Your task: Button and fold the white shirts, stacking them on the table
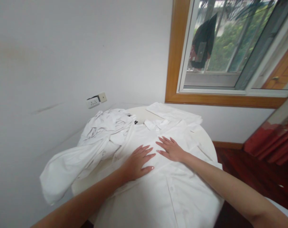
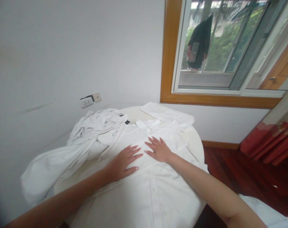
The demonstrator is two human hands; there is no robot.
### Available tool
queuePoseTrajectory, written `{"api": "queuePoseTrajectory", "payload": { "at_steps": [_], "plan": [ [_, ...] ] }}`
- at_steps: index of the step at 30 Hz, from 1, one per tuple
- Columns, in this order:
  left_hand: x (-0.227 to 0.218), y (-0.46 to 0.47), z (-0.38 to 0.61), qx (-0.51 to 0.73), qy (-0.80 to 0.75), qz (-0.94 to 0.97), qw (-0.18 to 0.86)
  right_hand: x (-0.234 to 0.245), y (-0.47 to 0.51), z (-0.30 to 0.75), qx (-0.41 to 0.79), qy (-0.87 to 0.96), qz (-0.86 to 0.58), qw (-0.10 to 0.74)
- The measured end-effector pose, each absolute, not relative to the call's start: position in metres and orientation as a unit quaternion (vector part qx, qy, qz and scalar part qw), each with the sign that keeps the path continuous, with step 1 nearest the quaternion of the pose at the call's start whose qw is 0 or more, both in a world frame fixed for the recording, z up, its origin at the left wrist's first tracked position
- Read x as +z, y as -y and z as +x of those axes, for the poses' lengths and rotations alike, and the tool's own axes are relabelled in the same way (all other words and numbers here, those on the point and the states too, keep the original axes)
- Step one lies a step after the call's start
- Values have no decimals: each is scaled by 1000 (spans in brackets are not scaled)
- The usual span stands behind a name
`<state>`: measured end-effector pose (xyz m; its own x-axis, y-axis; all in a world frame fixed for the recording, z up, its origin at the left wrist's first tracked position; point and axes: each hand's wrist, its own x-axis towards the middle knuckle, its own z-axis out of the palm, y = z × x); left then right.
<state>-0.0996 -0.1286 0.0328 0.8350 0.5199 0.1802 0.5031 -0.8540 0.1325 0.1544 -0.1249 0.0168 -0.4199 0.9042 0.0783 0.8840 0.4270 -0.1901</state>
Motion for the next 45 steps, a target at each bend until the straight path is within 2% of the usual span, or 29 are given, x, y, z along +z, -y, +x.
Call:
{"api": "queuePoseTrajectory", "payload": {
  "at_steps": [5, 10, 19, 23, 27, 29, 32, 45],
  "plan": [
    [36, 143, -125, 77, -270, 956, 84, 14, 101, 211, 24, 777, -625, 64],
    [34, 148, -143, 39, -303, 949, 80, 8, 84, 260, -24, 718, -694, 48],
    [36, 152, -143, 36, -305, 949, 78, -2, 78, 271, -64, 714, -695, 57],
    [42, 140, -138, 71, -299, 951, 45, -2, 79, 269, -64, 711, -698, 51],
    [69, 95, -125, 133, -398, 907, -33, -1, 81, 269, -72, 712, -696, 61],
    [85, 66, -118, 124, -494, 857, -81, -2, 81, 269, -73, 713, -694, 66],
    [99, 31, -109, 106, -591, 794, -98, -2, 81, 269, -71, 714, -693, 69],
    [61, -10, -117, 139, -646, 743, -109, 1, 79, 271, -60, 711, -693, 107]
  ]
}}
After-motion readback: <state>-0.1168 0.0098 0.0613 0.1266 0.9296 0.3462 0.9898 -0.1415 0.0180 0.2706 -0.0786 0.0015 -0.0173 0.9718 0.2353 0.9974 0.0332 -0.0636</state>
